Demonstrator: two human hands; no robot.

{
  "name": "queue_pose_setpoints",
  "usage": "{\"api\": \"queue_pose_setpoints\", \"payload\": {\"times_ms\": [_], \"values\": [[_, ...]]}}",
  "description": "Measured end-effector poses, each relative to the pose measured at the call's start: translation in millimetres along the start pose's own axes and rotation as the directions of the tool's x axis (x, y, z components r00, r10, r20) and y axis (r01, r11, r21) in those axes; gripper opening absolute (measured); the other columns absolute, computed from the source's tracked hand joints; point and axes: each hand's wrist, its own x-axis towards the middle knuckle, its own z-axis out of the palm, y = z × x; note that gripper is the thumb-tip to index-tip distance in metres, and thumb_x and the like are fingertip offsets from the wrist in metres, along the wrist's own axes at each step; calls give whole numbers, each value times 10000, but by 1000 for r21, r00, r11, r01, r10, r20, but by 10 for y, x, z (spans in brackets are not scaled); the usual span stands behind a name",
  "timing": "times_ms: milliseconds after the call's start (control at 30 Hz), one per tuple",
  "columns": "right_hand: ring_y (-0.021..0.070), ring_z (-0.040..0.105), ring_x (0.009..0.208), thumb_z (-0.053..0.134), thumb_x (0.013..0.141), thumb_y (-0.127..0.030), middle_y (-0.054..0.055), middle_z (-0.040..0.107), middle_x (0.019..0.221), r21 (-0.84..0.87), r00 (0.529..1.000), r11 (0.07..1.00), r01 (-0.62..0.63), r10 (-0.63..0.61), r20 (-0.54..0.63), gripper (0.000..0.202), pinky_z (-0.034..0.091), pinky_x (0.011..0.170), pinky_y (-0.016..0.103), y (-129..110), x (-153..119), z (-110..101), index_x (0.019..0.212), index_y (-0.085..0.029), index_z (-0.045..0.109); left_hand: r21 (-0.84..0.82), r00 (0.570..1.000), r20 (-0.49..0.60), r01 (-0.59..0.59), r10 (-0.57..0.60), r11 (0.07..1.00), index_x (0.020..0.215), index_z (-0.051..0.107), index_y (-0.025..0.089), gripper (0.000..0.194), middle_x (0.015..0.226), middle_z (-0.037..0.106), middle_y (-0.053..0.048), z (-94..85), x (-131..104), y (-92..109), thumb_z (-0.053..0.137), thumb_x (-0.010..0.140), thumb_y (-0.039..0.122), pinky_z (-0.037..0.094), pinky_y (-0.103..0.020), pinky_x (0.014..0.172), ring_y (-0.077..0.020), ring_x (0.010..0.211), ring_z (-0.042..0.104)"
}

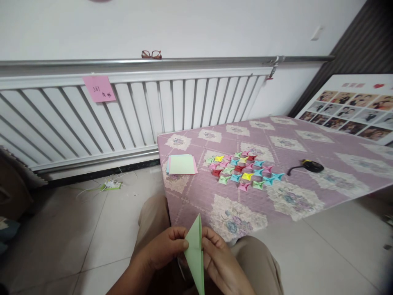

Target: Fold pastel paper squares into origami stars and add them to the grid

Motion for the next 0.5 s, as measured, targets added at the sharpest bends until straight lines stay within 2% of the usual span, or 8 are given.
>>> {"api": "queue_pose_setpoints", "payload": {"times_ms": [100, 200, 333, 500], "values": [[103, 543, 616, 700, 771, -410, -23, 574, 697, -41, 1000, 999, 22, -22, -19, 246, 460, 646, 250, -33, -14, 14, 827, -205, 576, 37, 996, -76, -44, 47, 998, 757, 599, 128, 313, 644, 581, 1, 10, 26, -10, 746, 687, 395, 417, -221, 554, -94, 536, 514], [119, 541, 667, 713, 739, -458, -6, 590, 761, -235, 996, 970, 60, -74, -54, 322, 436, 615, 231, -74, -5, 23, 902, -208, 591, 138, 976, -171, -112, 135, 984, 756, 594, 127, 255, 668, 575, 2, 38, 53, 21, 692, 728, 360, 396, -217, 565, -98, 574, 502], [121, 497, 668, 686, 751, -451, -17, 571, 725, -561, 974, 820, 109, -200, -103, 283, 399, 608, 225, -117, 44, -7, 815, -189, 600, 275, 952, -228, -140, 206, 951, 748, 598, 128, 202, 660, 559, 11, 92, 66, 96, 639, 743, 326, 377, -213, 577, -98, 588, 477], [146, 500, 694, 583, 804, -424, -8, 574, 710, -774, 958, 616, 143, -284, -49, 243, 402, 655, 253, -176, 40, -58, 774, -184, 604, 342, 972, -158, -110, 172, 933, 808, 643, 115, 196, 691, 582, -8, 176, 28, 179, 650, 714, 287, 366, -214, 569, -108, 601, 492]]}}
